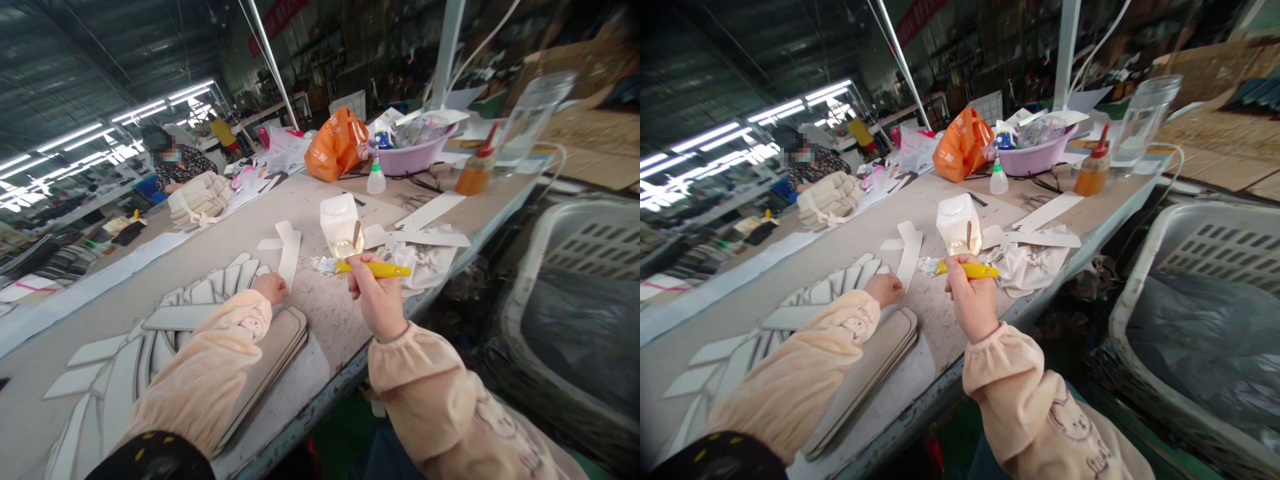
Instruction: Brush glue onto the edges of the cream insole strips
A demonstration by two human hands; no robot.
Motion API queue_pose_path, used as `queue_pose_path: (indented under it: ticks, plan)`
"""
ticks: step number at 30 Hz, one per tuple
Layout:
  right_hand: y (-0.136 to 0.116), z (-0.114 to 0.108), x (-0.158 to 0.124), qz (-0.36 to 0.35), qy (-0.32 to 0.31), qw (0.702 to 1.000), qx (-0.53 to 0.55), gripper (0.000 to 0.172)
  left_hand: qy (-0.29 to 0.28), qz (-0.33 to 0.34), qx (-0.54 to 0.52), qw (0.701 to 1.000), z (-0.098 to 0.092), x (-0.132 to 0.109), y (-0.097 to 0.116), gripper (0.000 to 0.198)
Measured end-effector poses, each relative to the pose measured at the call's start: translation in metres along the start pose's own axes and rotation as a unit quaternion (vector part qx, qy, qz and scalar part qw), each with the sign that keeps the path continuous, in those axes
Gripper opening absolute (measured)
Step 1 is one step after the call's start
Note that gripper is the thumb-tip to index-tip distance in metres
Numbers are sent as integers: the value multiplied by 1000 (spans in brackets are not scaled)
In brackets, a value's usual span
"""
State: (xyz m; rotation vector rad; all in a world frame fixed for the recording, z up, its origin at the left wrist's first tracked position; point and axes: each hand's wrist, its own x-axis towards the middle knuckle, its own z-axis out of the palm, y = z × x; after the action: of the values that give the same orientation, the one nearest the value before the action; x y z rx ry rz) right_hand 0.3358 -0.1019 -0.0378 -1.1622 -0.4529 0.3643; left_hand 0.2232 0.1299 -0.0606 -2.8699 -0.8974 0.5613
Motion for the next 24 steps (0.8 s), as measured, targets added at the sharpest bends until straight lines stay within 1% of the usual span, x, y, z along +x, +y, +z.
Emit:
queue_pose_path:
  ticks: [6, 10, 12, 14, 17, 20, 22, 24]
  plan:
    - [5, 4, -2, 5, -5, 1000, -11, 24, -23, 26, 33, 999, 0, -1, 9, 27]
    - [5, 6, -4, 11, -15, 1000, -3, 24, -34, 23, 43, 998, 3, 0, 17, 28]
    - [4, 6, -5, 10, -17, 1000, -6, 24, -31, 15, 40, 999, 4, 0, 20, 29]
    - [3, 5, -5, 10, -16, 1000, -7, 25, -18, 8, 29, 999, 3, 1, 20, 25]
    - [1, 3, -2, 11, -13, 1000, -2, 25, 14, -4, -1, 1000, -3, 0, 13, 15]
    - [2, 4, 0, -2, -9, 1000, -5, 24, 79, -26, -41, 996, -18, -10, -3, 19]
    - [4, 5, -1, -20, -6, 1000, -14, 23, 132, -44, -62, 988, -34, -26, -16, 26]
    - [8, 7, -3, -58, -11, 998, -23, 23, 180, -58, -103, 976, -52, -53, -29, 29]
